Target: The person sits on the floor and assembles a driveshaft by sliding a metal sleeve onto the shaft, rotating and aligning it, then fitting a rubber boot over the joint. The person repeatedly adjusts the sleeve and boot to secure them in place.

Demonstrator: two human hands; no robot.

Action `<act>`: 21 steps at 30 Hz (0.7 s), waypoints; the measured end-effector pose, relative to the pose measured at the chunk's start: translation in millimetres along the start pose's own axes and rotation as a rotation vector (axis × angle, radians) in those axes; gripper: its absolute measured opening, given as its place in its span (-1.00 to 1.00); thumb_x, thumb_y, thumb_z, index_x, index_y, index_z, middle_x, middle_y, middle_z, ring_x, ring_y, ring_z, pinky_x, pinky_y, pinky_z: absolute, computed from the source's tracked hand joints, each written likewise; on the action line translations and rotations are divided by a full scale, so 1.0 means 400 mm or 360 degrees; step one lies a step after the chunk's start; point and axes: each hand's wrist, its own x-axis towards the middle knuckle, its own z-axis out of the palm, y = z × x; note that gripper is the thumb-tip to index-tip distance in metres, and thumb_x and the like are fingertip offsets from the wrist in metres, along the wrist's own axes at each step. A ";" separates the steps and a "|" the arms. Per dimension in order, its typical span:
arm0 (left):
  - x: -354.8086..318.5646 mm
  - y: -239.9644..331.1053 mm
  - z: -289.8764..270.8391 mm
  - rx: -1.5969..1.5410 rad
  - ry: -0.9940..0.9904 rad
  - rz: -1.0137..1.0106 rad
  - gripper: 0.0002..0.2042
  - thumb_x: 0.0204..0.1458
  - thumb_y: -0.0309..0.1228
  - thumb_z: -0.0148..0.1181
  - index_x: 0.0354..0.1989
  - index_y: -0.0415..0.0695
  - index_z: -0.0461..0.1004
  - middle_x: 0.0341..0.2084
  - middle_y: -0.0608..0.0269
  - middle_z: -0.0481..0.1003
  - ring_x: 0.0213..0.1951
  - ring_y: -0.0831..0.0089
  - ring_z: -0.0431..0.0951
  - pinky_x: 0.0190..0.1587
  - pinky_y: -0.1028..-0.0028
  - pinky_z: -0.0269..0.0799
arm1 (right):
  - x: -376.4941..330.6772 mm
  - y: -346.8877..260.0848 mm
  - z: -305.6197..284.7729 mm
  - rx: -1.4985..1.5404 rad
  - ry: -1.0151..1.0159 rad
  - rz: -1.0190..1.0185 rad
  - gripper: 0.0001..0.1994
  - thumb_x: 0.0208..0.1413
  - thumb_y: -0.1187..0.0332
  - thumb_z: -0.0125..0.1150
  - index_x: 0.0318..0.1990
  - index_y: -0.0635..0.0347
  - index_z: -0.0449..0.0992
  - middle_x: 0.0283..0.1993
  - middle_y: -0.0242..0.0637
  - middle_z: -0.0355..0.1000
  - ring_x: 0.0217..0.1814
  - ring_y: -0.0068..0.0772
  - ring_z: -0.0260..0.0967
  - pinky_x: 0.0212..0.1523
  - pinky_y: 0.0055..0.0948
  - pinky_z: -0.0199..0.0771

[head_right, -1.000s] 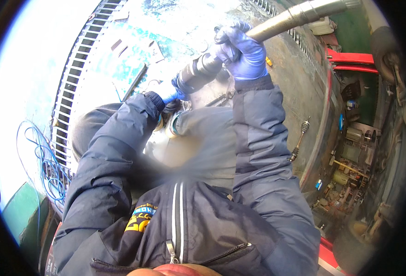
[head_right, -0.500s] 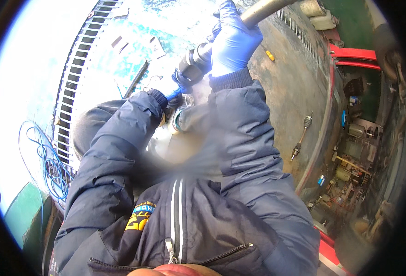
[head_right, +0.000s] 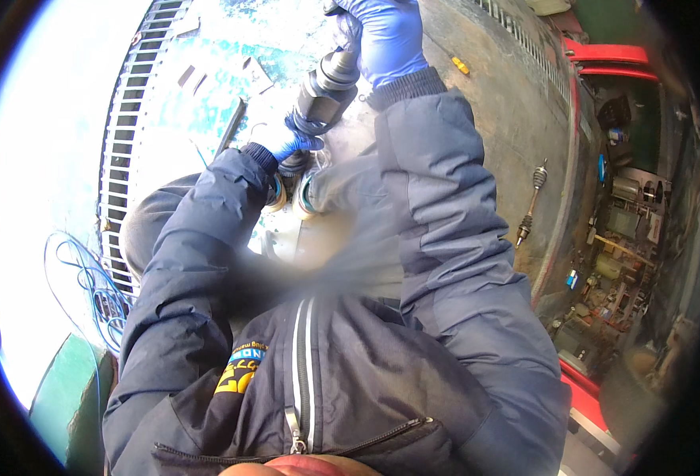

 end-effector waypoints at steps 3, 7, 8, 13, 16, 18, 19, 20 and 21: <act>-0.006 0.014 0.007 0.0042 -0.0031 0.0020 -0.30 -0.24 -0.32 0.68 0.15 -0.22 0.53 0.01 0.11 0.62 0.04 0.28 0.58 0.19 0.31 0.46 | 0.018 -0.012 -0.013 -0.0053 -0.0014 0.0063 -0.89 0.27 0.35 0.28 -0.27 0.15 0.51 -0.54 -0.41 0.36 -0.68 -0.57 0.21 -0.68 -0.52 0.27; -0.006 0.011 0.019 0.0123 0.0082 0.0108 -0.32 -0.21 -0.30 0.67 0.14 -0.21 0.54 0.01 0.09 0.62 0.04 0.27 0.58 0.18 0.30 0.47 | 0.004 -0.012 -0.018 -0.0058 0.0226 0.0012 -0.80 0.30 0.22 0.24 -0.25 0.17 0.52 -0.58 -0.45 0.29 -0.68 -0.57 0.17 -0.68 -0.52 0.23; -0.003 0.007 0.020 0.0162 0.0122 0.0165 -0.33 -0.20 -0.29 0.66 0.14 -0.21 0.53 0.00 0.09 0.62 0.04 0.27 0.58 0.19 0.30 0.46 | -0.002 -0.008 -0.012 -0.0016 0.0313 -0.0049 -0.78 0.30 0.20 0.25 -0.29 0.13 0.50 -0.61 -0.47 0.27 -0.69 -0.57 0.15 -0.69 -0.52 0.21; 0.025 -0.011 0.034 0.0417 0.0172 -0.0030 -0.35 -0.16 -0.25 0.63 0.15 -0.19 0.53 0.02 0.08 0.60 0.07 0.24 0.56 0.20 0.28 0.44 | -0.024 0.002 0.044 -0.0222 0.0668 -0.0145 -0.73 0.30 0.23 0.29 -0.44 0.01 0.40 -0.66 -0.56 0.19 -0.75 -0.60 0.10 -0.76 -0.51 0.12; 0.028 -0.023 0.032 0.0538 0.0192 -0.0113 -0.35 -0.16 -0.23 0.62 0.15 -0.18 0.53 0.02 0.07 0.59 0.07 0.23 0.56 0.20 0.28 0.44 | -0.020 0.024 0.084 -0.0381 0.0706 -0.0483 -0.75 0.23 0.27 0.39 -0.44 0.05 0.45 -0.64 -0.57 0.26 -0.73 -0.65 0.14 -0.73 -0.55 0.14; 0.025 -0.031 0.030 0.0445 0.0219 0.0039 -0.35 -0.16 -0.23 0.62 0.14 -0.17 0.54 0.02 0.06 0.60 0.07 0.22 0.56 0.19 0.29 0.44 | -0.016 0.030 0.089 -0.0430 0.0648 -0.0441 -0.78 0.19 0.28 0.42 -0.42 0.10 0.51 -0.64 -0.58 0.26 -0.71 -0.65 0.15 -0.69 -0.55 0.14; 0.023 -0.035 0.030 0.0401 0.0232 0.0098 -0.35 -0.16 -0.23 0.62 0.14 -0.17 0.54 0.01 0.06 0.60 0.07 0.22 0.56 0.19 0.29 0.45 | -0.009 0.028 0.087 -0.0509 0.0598 -0.0394 -0.78 0.19 0.28 0.42 -0.42 0.11 0.52 -0.64 -0.58 0.26 -0.71 -0.64 0.16 -0.69 -0.54 0.14; 0.024 -0.037 0.031 0.0375 0.0243 0.0148 -0.36 -0.16 -0.23 0.62 0.14 -0.17 0.54 0.01 0.06 0.60 0.07 0.22 0.56 0.19 0.29 0.45 | -0.004 0.025 0.080 -0.0591 0.0551 -0.0349 -0.78 0.18 0.29 0.43 -0.42 0.12 0.53 -0.64 -0.58 0.26 -0.71 -0.64 0.17 -0.68 -0.53 0.15; 0.025 -0.039 0.032 0.0353 0.0242 0.0178 -0.36 -0.16 -0.22 0.62 0.14 -0.17 0.54 0.01 0.06 0.60 0.07 0.21 0.56 0.19 0.29 0.45 | -0.002 0.016 0.069 -0.0600 0.0389 -0.0251 -0.78 0.17 0.27 0.43 -0.41 0.15 0.55 -0.64 -0.56 0.27 -0.70 -0.62 0.17 -0.67 -0.52 0.15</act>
